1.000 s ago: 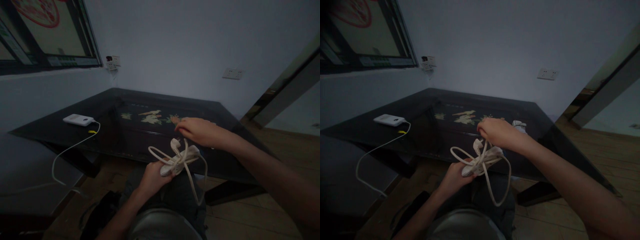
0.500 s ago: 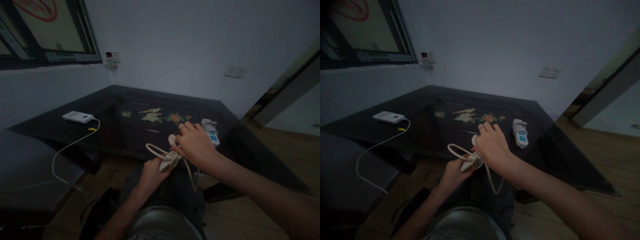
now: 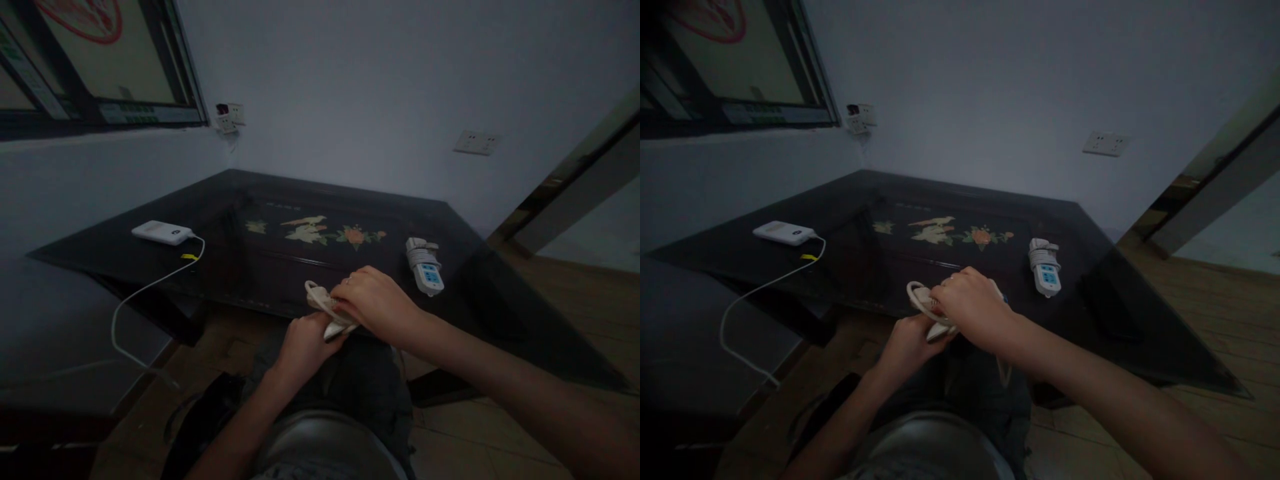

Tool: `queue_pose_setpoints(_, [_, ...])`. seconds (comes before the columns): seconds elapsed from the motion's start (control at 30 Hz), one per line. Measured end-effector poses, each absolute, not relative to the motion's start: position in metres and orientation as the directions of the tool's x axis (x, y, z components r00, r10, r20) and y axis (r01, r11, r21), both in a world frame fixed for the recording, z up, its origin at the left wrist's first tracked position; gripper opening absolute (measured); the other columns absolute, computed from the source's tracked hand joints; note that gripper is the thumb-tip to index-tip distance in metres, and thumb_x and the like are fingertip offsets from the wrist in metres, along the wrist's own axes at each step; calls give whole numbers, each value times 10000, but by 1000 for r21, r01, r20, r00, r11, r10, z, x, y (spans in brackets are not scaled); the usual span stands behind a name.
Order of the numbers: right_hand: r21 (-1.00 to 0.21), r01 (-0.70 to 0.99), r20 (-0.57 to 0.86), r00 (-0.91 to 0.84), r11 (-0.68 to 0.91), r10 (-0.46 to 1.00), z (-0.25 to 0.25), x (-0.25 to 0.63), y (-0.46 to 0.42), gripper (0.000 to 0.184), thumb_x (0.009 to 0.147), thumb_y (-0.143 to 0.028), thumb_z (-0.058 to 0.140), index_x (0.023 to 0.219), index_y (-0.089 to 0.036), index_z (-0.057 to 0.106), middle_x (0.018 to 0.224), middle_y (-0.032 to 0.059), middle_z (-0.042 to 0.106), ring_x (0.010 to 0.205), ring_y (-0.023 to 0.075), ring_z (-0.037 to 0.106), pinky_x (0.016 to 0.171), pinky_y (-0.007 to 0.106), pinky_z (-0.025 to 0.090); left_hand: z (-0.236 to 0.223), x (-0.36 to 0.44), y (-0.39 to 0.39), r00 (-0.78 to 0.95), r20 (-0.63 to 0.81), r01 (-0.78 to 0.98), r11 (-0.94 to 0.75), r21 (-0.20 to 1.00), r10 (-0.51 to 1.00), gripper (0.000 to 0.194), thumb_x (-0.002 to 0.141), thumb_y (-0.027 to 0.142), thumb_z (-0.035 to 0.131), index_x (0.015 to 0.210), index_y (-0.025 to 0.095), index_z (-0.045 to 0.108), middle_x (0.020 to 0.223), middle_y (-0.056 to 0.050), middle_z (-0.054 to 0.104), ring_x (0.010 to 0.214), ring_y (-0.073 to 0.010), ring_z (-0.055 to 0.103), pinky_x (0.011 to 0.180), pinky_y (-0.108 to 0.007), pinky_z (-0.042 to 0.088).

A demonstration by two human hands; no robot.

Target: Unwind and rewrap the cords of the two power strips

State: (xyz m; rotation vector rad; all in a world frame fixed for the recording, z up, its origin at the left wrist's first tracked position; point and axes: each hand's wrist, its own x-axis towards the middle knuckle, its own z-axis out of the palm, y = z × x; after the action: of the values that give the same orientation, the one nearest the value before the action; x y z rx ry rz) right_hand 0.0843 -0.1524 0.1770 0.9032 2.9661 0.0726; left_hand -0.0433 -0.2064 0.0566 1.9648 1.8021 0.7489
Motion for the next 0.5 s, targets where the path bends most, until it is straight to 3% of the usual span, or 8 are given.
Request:
queue_pose_setpoints(0.13, [72, 576, -65, -812, 814, 581, 177, 75, -153, 179, 903, -237, 556, 949, -166, 714, 959, 75, 706, 898, 209, 631, 672, 290, 343, 56, -42, -206, 70, 115, 829, -122, 545, 991, 286, 799, 370, 623, 995, 179, 703, 947, -101, 752, 879, -288, 703, 728, -329, 507])
queue_pose_setpoints(0.3, [60, 474, -31, -879, 879, 476, 171, 66, -149, 175, 905, -220, 539, 927, -193, 710, 943, 45, 704, 885, 192, 640, 645, 269, 373, 58, -45, -206, 70, 119, 863, -120, 491, 990, 300, 794, 379, 625, 992, 176, 721, 959, -125, 746, 933, -306, 687, 781, -342, 499])
queue_pose_setpoints(0.4, [122, 504, 35, -863, 855, 504, 168, 60, -142, 193, 904, -249, 533, 892, -184, 714, 900, 52, 710, 841, 199, 656, 594, 265, 377, 59, -46, -207, 92, 136, 824, -152, 546, 987, 288, 802, 340, 618, 1030, 191, 712, 972, -110, 746, 905, -292, 696, 759, -325, 502])
queue_pose_setpoints(0.5, [193, 574, -10, -810, 796, 586, 170, 58, -134, 240, 870, -340, 588, 853, -144, 724, 871, 98, 717, 805, 223, 670, 558, 261, 375, 57, -45, -209, 113, 159, 755, -189, 628, 981, 359, 780, 281, 641, 1135, 239, 672, 1026, -71, 740, 917, -265, 696, 758, -300, 502])
